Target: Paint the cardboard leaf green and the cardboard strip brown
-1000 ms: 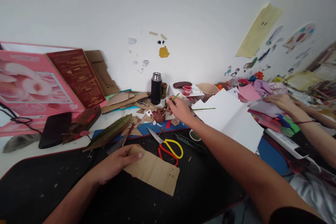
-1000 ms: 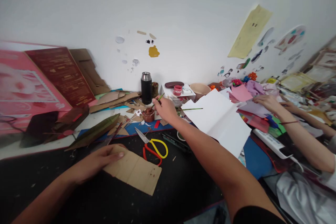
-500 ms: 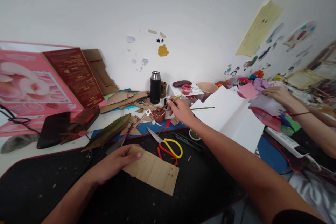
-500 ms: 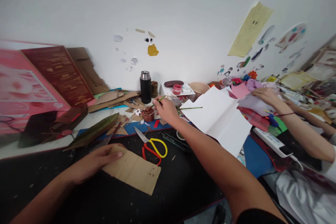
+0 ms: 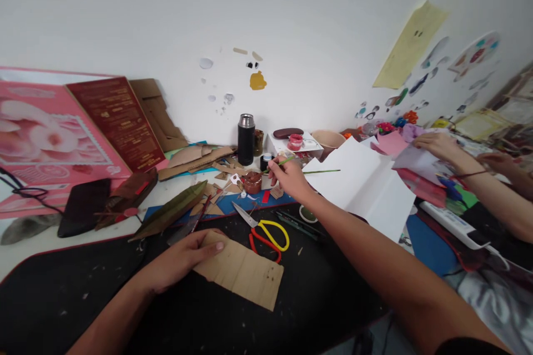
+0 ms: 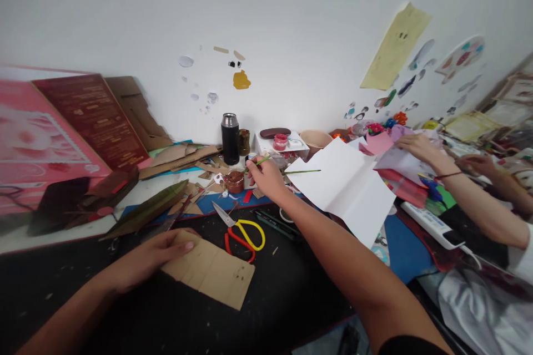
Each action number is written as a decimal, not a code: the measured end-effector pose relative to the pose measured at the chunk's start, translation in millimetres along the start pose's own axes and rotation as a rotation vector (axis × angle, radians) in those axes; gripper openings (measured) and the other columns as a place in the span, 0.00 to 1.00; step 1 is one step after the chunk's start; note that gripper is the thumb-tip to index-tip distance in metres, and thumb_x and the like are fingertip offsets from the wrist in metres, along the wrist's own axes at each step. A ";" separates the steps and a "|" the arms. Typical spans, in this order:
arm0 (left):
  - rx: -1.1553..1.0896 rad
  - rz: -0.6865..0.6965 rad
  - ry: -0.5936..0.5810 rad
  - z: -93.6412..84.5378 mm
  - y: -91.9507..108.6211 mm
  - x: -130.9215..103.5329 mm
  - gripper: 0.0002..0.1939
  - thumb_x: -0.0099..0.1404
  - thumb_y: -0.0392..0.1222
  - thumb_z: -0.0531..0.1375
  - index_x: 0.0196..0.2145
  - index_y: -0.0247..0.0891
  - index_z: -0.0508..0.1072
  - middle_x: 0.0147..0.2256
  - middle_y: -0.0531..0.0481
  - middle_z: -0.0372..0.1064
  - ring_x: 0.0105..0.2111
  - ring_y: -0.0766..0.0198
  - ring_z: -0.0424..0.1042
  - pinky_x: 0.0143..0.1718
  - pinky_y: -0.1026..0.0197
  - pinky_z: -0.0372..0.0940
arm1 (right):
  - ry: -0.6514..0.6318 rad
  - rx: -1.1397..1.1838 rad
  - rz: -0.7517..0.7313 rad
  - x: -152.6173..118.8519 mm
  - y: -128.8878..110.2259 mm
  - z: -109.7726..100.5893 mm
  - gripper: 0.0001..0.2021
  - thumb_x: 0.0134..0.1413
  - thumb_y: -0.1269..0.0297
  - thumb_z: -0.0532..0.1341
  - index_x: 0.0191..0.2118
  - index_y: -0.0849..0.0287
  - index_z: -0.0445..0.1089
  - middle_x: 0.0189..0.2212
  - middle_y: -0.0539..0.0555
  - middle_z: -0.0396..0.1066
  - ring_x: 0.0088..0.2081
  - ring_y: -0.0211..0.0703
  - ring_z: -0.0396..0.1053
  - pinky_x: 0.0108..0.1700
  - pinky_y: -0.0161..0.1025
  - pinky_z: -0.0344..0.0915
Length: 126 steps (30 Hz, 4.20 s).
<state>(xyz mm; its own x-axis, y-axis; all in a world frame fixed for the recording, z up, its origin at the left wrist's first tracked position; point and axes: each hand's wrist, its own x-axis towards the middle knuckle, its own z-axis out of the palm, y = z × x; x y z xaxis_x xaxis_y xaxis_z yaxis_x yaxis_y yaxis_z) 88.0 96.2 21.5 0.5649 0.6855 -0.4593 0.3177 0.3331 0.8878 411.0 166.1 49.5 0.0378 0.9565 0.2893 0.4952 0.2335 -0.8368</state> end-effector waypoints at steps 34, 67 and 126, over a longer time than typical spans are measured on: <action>0.013 0.011 -0.001 -0.3 -0.5 0.0 0.32 0.57 0.70 0.70 0.47 0.42 0.80 0.39 0.49 0.76 0.40 0.52 0.74 0.39 0.55 0.70 | -0.006 -0.051 -0.041 -1.4 -6.7 1.7 0.12 0.75 0.57 0.56 0.37 0.54 0.68 0.27 0.47 0.77 0.23 0.38 0.75 0.29 0.33 0.65; 0.048 0.016 0.001 1.0 4.2 -1.7 0.34 0.56 0.72 0.69 0.49 0.42 0.79 0.39 0.48 0.76 0.40 0.51 0.75 0.39 0.55 0.71 | -0.008 -0.295 -0.037 -3.7 -15.8 -2.5 0.14 0.76 0.60 0.56 0.36 0.55 0.72 0.23 0.48 0.76 0.24 0.41 0.74 0.33 0.36 0.63; 0.048 0.016 0.009 3.3 6.7 -2.7 0.32 0.56 0.70 0.69 0.48 0.44 0.80 0.39 0.48 0.76 0.40 0.50 0.75 0.36 0.54 0.72 | 0.057 -0.272 -0.072 -9.8 -7.9 13.1 0.13 0.77 0.58 0.55 0.40 0.53 0.73 0.26 0.49 0.78 0.29 0.44 0.77 0.37 0.37 0.65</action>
<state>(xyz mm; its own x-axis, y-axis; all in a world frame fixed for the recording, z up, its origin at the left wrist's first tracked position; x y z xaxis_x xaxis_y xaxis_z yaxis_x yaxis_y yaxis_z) 91.1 94.5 28.6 0.5632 0.6964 -0.4448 0.3452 0.2908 0.8923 395.3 157.2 47.2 0.0387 0.9260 0.3754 0.7129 0.2377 -0.6598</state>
